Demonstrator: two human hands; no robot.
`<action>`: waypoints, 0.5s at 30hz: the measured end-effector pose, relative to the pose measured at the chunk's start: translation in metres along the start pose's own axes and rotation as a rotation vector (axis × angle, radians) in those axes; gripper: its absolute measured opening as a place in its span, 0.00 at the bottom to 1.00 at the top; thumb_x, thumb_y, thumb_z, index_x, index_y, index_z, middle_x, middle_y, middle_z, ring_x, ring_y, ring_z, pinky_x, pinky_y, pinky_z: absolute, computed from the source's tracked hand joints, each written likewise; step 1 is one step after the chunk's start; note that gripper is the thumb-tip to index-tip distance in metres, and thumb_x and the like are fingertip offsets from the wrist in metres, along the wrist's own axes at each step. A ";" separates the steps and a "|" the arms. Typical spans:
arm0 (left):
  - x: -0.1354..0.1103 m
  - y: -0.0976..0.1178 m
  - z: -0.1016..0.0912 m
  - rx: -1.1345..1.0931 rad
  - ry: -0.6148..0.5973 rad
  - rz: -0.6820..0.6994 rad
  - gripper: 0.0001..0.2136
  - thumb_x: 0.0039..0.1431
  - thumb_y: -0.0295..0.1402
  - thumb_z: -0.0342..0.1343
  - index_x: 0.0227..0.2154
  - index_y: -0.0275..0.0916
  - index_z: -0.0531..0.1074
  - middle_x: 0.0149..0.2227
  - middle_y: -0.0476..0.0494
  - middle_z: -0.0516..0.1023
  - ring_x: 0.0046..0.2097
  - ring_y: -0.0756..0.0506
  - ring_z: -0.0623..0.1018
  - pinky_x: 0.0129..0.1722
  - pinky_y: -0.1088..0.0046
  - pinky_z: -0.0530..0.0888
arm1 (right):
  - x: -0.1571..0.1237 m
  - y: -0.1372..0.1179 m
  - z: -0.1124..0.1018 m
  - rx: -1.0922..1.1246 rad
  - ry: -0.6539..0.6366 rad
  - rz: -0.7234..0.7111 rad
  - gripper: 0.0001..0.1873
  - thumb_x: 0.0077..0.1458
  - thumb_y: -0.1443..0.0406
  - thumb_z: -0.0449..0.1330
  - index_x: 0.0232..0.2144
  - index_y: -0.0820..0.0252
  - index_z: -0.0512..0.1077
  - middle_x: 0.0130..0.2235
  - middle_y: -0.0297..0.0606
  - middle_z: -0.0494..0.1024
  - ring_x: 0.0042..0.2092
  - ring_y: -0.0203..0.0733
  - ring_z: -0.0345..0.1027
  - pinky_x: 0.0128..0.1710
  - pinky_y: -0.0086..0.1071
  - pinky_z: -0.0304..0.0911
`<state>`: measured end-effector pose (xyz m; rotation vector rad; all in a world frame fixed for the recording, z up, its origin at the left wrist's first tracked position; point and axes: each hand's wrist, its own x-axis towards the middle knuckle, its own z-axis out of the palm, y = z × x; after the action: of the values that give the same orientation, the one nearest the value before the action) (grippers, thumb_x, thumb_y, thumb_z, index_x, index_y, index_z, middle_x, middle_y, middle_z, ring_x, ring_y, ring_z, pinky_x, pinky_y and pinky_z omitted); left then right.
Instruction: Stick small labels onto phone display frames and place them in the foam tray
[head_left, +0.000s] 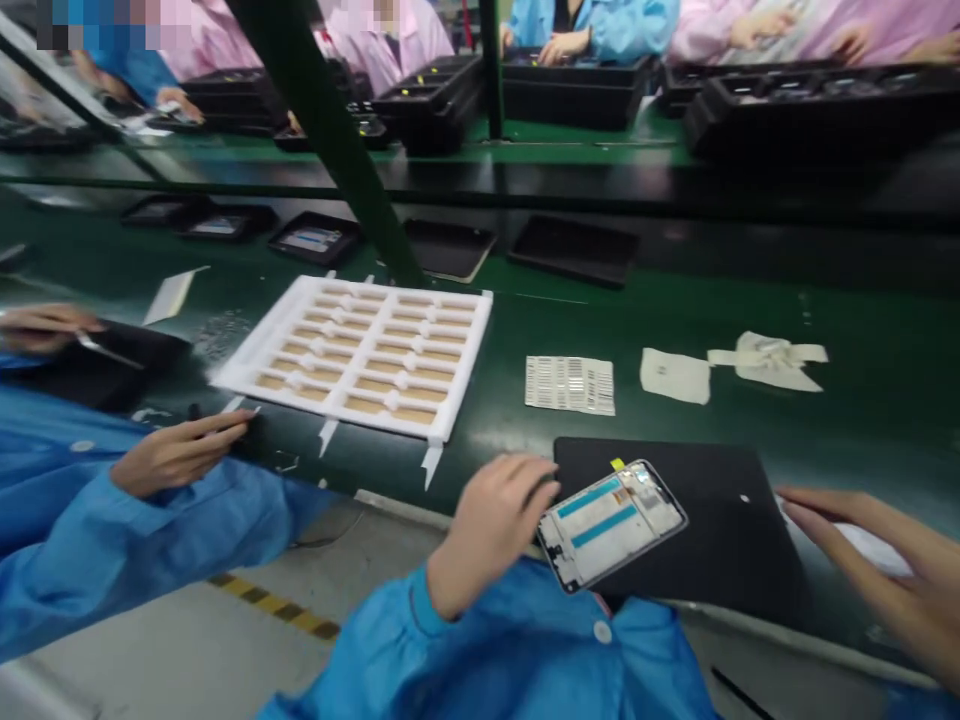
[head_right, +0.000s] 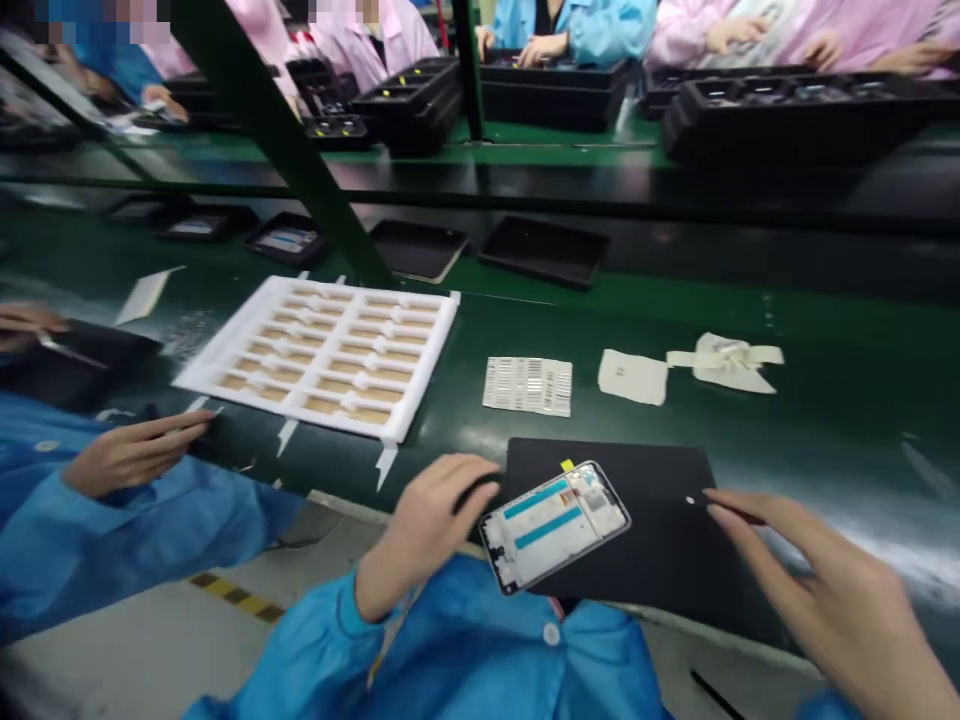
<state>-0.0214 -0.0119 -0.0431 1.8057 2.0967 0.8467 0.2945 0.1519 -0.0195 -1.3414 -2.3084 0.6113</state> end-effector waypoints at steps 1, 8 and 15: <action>0.008 0.014 0.012 0.029 -0.087 0.030 0.09 0.69 0.37 0.49 0.45 0.41 0.71 0.44 0.44 0.78 0.46 0.44 0.77 0.46 0.66 0.75 | 0.002 0.003 0.002 0.014 -0.028 0.001 0.20 0.55 0.38 0.53 0.38 0.35 0.76 0.39 0.44 0.80 0.38 0.54 0.75 0.30 0.46 0.69; 0.027 0.026 0.049 0.298 -0.205 0.062 0.06 0.69 0.31 0.47 0.35 0.39 0.67 0.35 0.43 0.72 0.38 0.42 0.73 0.37 0.64 0.72 | 0.002 0.033 0.022 0.080 -0.145 0.016 0.18 0.62 0.48 0.54 0.39 0.51 0.74 0.39 0.40 0.78 0.41 0.50 0.73 0.40 0.43 0.68; 0.019 0.025 0.058 0.408 -0.163 0.052 0.06 0.68 0.30 0.48 0.34 0.39 0.66 0.33 0.44 0.71 0.34 0.42 0.72 0.32 0.64 0.69 | 0.029 0.008 0.023 0.083 -0.181 -0.102 0.12 0.65 0.55 0.54 0.39 0.52 0.73 0.41 0.39 0.76 0.43 0.47 0.71 0.42 0.39 0.66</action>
<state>0.0263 0.0234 -0.0717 2.0490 2.2414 0.2776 0.2748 0.1770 -0.0398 -1.1660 -2.4471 0.8156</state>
